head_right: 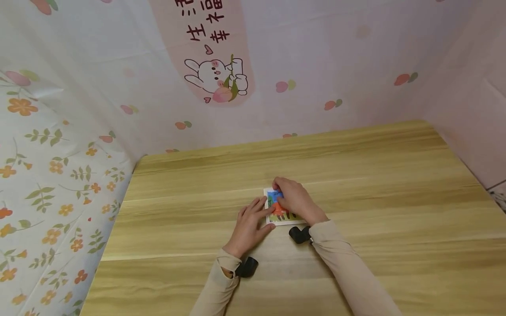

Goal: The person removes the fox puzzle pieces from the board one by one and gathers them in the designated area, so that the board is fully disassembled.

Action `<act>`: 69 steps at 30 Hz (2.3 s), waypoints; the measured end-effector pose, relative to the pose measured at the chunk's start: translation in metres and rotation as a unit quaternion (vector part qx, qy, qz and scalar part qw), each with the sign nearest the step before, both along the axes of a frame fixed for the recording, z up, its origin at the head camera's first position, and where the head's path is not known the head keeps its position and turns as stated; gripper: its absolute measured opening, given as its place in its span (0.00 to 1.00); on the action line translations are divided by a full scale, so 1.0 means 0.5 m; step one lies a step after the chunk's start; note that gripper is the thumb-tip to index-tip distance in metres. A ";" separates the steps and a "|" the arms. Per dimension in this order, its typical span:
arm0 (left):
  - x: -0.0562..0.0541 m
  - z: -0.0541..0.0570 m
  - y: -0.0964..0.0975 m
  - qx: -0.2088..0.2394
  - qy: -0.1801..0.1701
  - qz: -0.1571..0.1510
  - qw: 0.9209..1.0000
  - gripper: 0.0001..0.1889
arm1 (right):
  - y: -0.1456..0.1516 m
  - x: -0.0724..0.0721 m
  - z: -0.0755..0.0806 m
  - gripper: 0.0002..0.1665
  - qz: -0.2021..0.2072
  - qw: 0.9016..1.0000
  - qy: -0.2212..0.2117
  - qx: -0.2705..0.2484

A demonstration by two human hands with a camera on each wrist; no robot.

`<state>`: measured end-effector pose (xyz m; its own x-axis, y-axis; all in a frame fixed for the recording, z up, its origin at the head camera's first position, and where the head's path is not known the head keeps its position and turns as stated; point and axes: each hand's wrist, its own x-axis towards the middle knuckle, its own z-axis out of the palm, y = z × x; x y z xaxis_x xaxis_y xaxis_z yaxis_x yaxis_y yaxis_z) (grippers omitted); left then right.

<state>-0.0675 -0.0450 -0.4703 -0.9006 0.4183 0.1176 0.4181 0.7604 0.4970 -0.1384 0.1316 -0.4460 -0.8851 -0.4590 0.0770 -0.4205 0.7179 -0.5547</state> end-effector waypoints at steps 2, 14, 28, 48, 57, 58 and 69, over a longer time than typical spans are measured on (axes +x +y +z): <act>0.000 0.000 0.000 0.004 0.003 -0.001 1.000 0.25 | 0.002 0.000 0.000 0.13 0.003 1.000 0.003 0.002; -0.003 0.003 0.003 -0.010 0.004 0.000 1.000 0.26 | 0.002 0.001 0.007 0.15 0.014 1.000 0.006 -0.004; -0.003 0.001 0.002 -0.011 -0.003 0.006 1.000 0.26 | 0.020 0.004 0.000 0.15 0.003 0.999 0.036 -0.015; -0.027 0.013 0.001 -0.004 -0.001 0.011 1.000 0.26 | 0.151 -0.025 0.019 0.18 -0.065 0.997 0.012 -0.032; -0.007 0.009 -0.003 0.007 -0.016 0.011 1.000 0.25 | 0.189 -0.009 0.005 0.17 -0.074 0.997 -0.019 -0.029; -0.004 0.009 -0.002 0.010 -0.017 0.010 1.000 0.25 | 0.190 -0.007 0.002 0.17 -0.073 0.997 -0.022 -0.026; 0.002 0.008 -0.012 0.033 -0.017 0.021 0.999 0.25 | 0.172 -0.015 -0.008 0.15 -0.066 0.994 -0.078 -0.047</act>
<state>-0.0663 -0.0512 -0.4663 -0.9211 0.3728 0.1123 0.3685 0.7419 0.5601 -0.1459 0.2175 -0.4498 -0.9415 -0.3359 -0.0284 -0.2307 0.7035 -0.6722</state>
